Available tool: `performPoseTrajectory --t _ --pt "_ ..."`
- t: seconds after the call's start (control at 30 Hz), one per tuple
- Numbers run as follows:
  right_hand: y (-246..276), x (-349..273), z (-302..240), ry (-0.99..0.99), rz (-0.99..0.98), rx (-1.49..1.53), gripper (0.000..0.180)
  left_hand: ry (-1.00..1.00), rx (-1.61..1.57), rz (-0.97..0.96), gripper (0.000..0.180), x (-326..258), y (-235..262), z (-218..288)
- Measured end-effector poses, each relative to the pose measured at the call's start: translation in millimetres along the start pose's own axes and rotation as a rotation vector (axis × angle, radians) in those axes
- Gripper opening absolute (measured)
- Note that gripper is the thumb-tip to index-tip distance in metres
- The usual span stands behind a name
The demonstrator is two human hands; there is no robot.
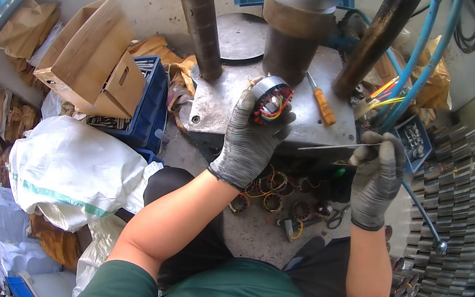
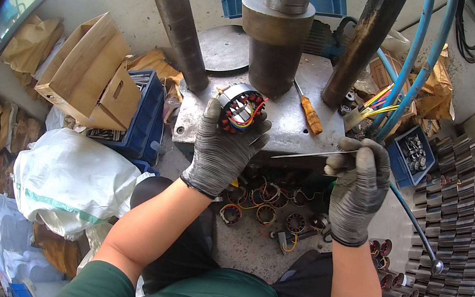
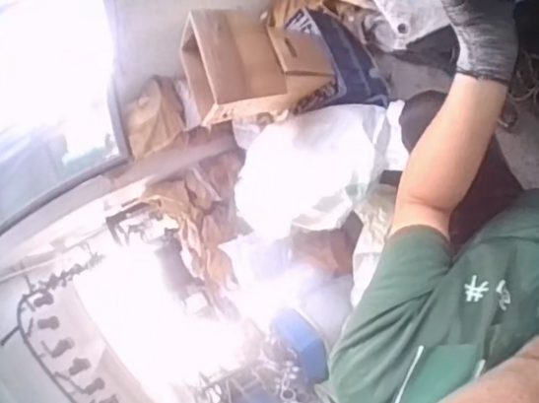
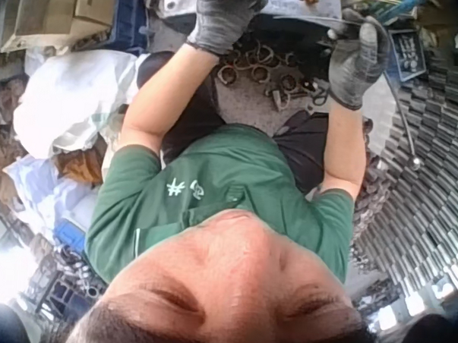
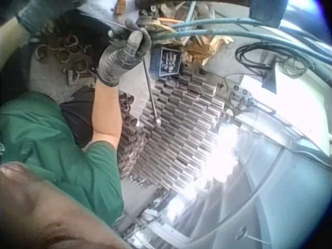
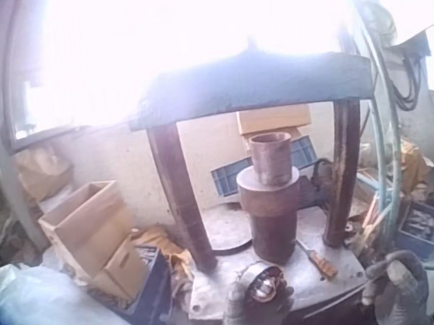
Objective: The recorder uses a press machine and hand tools to assemble or repair electric motor components, specifically a stator with copper windings.
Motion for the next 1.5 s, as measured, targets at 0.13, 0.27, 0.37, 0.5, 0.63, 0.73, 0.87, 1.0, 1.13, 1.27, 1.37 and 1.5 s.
performPoseTrajectory --t 0.13,0.27,0.37,0.5,0.63,0.73,0.87,1.0,1.13,1.27,1.37,1.5 --pt "-8 -14 -1 -0.168 0.07 0.189 0.022 0.145 -0.188 -0.061 0.081 5 -2 -9" --pt "-19 -32 9 -0.229 0.022 0.223 0.022 0.187 -0.261 -0.198 0.084 9 0 -23" --pt "-20 -38 6 -0.444 -0.145 -0.041 0.018 0.224 -0.262 -0.272 0.084 8 -7 -30" --pt "-20 -45 1 -0.579 -0.401 -0.263 0.018 0.13 -0.093 -0.216 0.081 -3 -23 -34" --pt "-16 -40 -19 -0.219 -0.529 -0.263 0.022 -0.022 0.15 -0.182 0.084 -8 -31 -30" --pt "-15 -39 -33 0.048 -0.51 -0.275 0.027 -0.262 0.506 -0.048 0.098 -11 -35 -32" --pt "-21 -26 -37 0.351 -0.65 -0.475 0.039 -0.515 1.005 0.017 0.116 -13 -31 -32" --pt "-21 -29 -33 0.451 -0.731 -0.628 0.03 -0.529 1.034 -0.018 0.116 -18 -30 -39" --pt "-19 -32 -32 0.477 -0.711 -0.702 0.034 -0.618 1.18 -0.076 0.116 -20 -32 -39" --pt "-27 -33 -30 0.541 -0.734 -0.728 0.035 -0.891 1.414 -0.053 0.109 -22 -39 -39" --pt "-28 -37 -28 0.593 -0.763 -0.793 0.036 -0.947 1.429 -0.088 0.1 -25 -40 -40" --pt "-28 -38 -25 0.579 -0.744 -0.813 0.036 -0.91 1.423 -0.089 0.093 -21 -31 -44"
Point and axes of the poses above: each hand's wrist, its own x-axis towards the middle knuckle, its own y-axis out of the back of the hand, z = x × y, the point moved 1 cm from there along x, towards the middle knuckle, and after that the axes turned 7 degrees about y, right-handed, at the moved point
